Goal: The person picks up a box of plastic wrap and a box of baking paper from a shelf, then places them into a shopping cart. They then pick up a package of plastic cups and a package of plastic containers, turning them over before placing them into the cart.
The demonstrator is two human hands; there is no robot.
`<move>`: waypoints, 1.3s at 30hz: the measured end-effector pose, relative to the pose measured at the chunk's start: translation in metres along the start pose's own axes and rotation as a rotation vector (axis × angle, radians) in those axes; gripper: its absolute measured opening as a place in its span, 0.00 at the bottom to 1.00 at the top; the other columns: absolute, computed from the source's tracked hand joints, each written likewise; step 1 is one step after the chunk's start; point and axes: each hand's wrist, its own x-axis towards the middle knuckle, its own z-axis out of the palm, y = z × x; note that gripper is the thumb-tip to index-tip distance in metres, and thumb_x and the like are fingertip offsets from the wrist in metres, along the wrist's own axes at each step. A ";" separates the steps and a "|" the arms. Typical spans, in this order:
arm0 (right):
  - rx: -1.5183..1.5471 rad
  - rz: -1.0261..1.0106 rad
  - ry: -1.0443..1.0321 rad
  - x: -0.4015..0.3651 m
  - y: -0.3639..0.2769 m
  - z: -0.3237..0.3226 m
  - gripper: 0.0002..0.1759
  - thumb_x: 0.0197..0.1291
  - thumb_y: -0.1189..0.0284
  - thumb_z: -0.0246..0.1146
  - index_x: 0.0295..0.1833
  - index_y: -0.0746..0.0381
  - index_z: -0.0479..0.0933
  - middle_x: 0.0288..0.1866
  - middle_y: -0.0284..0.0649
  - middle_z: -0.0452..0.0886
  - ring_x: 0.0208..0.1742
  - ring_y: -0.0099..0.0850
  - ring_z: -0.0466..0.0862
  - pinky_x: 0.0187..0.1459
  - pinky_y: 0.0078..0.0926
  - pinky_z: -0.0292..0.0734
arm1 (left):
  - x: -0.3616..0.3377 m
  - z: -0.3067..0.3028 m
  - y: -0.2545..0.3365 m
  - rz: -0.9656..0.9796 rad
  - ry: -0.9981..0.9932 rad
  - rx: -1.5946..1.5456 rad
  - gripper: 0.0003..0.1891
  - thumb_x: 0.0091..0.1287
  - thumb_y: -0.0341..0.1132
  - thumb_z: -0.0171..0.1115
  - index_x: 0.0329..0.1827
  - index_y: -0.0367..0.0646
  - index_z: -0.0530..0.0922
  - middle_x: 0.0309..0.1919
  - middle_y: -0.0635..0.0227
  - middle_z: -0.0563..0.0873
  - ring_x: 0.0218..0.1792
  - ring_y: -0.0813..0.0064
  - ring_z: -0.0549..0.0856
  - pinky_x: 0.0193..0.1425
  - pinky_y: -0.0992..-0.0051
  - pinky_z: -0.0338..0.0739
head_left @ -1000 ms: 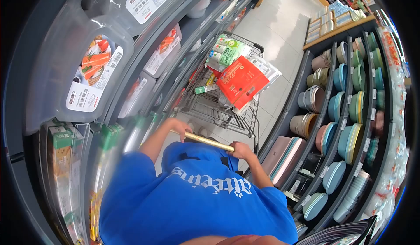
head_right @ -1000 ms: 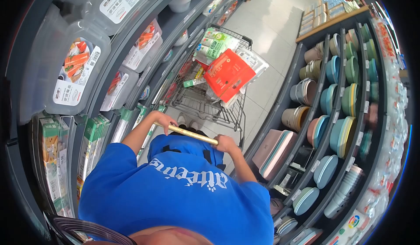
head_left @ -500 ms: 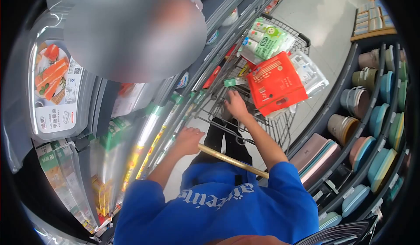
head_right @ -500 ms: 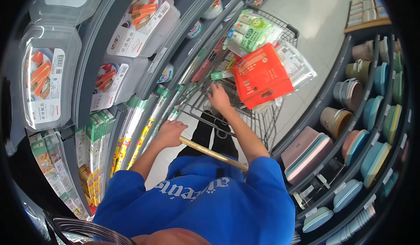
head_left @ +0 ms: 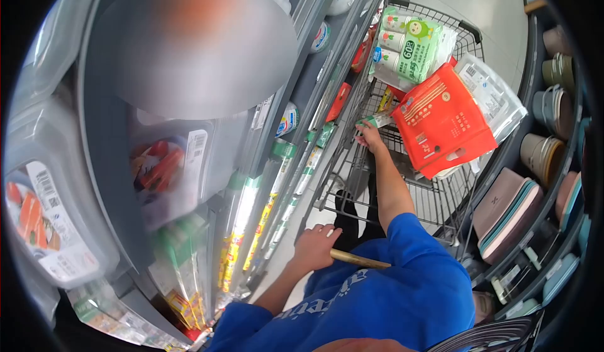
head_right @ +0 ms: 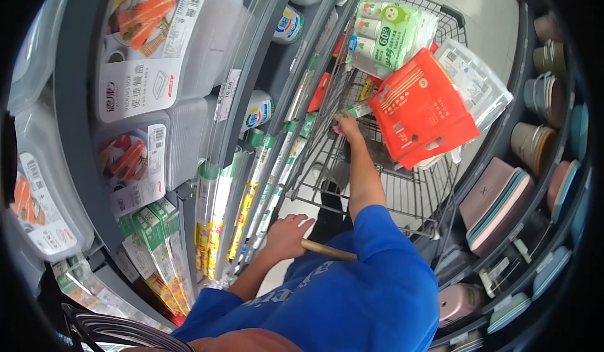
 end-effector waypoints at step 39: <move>-0.630 -0.794 -0.817 -0.707 -0.091 -0.080 0.10 0.69 0.72 0.64 0.49 0.63 0.73 0.51 0.44 0.70 0.47 0.29 0.75 0.45 0.26 0.77 | -0.143 -0.082 -0.012 0.620 0.330 -1.849 0.45 0.73 0.71 0.40 0.83 0.51 0.46 0.69 0.50 0.72 0.49 0.56 0.88 0.38 0.68 0.85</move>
